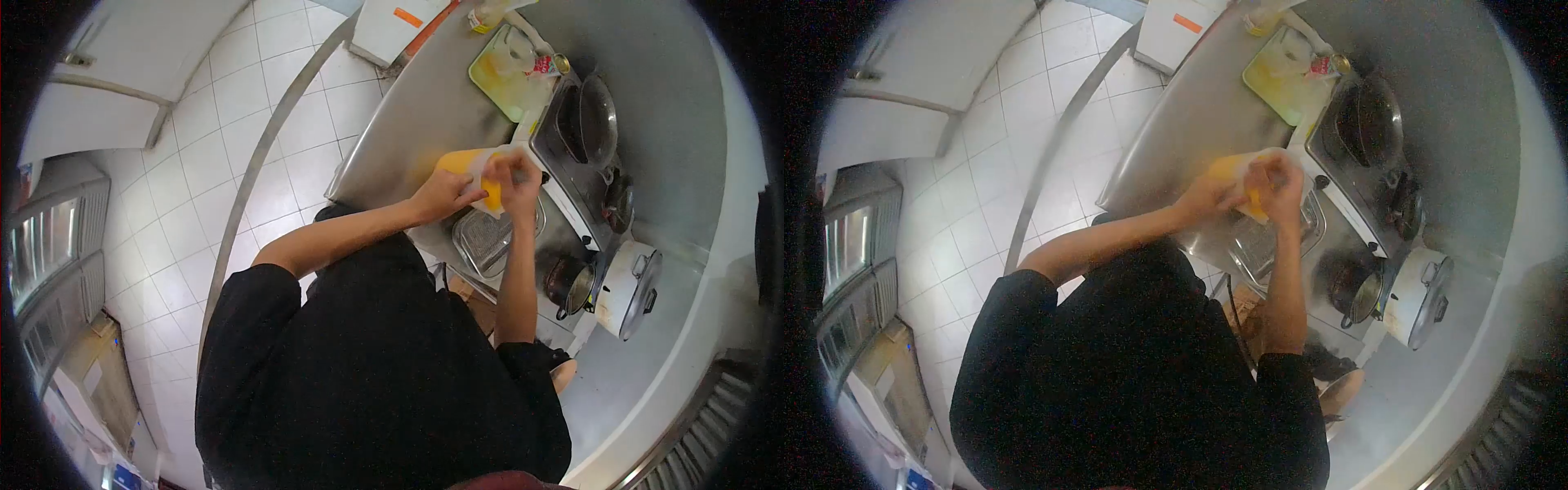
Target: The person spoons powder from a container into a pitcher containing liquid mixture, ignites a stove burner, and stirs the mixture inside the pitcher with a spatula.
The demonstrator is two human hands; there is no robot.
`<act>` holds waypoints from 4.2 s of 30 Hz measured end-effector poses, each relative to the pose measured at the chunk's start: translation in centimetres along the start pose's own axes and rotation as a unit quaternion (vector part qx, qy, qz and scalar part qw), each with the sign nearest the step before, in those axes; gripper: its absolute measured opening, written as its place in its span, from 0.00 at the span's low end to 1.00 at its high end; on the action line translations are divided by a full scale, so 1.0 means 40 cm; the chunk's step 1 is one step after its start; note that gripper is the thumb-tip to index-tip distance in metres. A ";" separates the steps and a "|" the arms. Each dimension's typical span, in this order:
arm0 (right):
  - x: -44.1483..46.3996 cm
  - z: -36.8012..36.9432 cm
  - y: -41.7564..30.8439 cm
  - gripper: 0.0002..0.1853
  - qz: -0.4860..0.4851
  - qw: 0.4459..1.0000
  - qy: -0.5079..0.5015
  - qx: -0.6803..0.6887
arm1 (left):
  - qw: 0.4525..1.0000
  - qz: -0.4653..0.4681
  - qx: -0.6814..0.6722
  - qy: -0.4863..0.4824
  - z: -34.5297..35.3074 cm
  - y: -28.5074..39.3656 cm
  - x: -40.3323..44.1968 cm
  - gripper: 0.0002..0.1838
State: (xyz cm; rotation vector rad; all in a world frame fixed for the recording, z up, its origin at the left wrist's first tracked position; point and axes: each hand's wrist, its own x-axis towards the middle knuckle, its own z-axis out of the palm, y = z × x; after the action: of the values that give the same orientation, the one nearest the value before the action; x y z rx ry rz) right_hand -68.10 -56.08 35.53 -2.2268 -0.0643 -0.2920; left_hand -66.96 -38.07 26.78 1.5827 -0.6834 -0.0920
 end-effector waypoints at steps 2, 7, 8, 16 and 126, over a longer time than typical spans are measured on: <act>0.005 -0.012 0.032 0.19 0.102 0.984 0.100 0.110 | 0.999 0.025 0.000 0.029 0.008 -0.004 0.005 0.25; 0.078 -0.207 -0.030 0.27 -0.031 0.798 0.202 0.567 | 1.000 -0.003 0.000 0.004 0.004 0.005 0.005 0.26; 0.060 -0.213 0.004 0.28 -0.059 0.796 0.255 0.546 | 1.000 0.011 0.003 0.019 0.013 -0.003 0.001 0.27; 0.054 -0.340 0.024 0.28 0.059 0.791 0.438 0.424 | 1.000 -0.011 0.001 0.009 0.019 0.000 -0.013 0.28; -0.009 -0.219 0.047 0.31 0.240 0.855 0.320 0.330 | 0.999 0.018 0.037 -0.022 0.041 0.006 -0.019 0.25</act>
State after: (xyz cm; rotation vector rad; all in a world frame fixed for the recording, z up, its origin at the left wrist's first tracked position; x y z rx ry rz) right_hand -69.81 -64.08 39.24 -1.3126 0.6505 -0.6095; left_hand -68.39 -39.17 26.51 1.6429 -0.7564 -0.0769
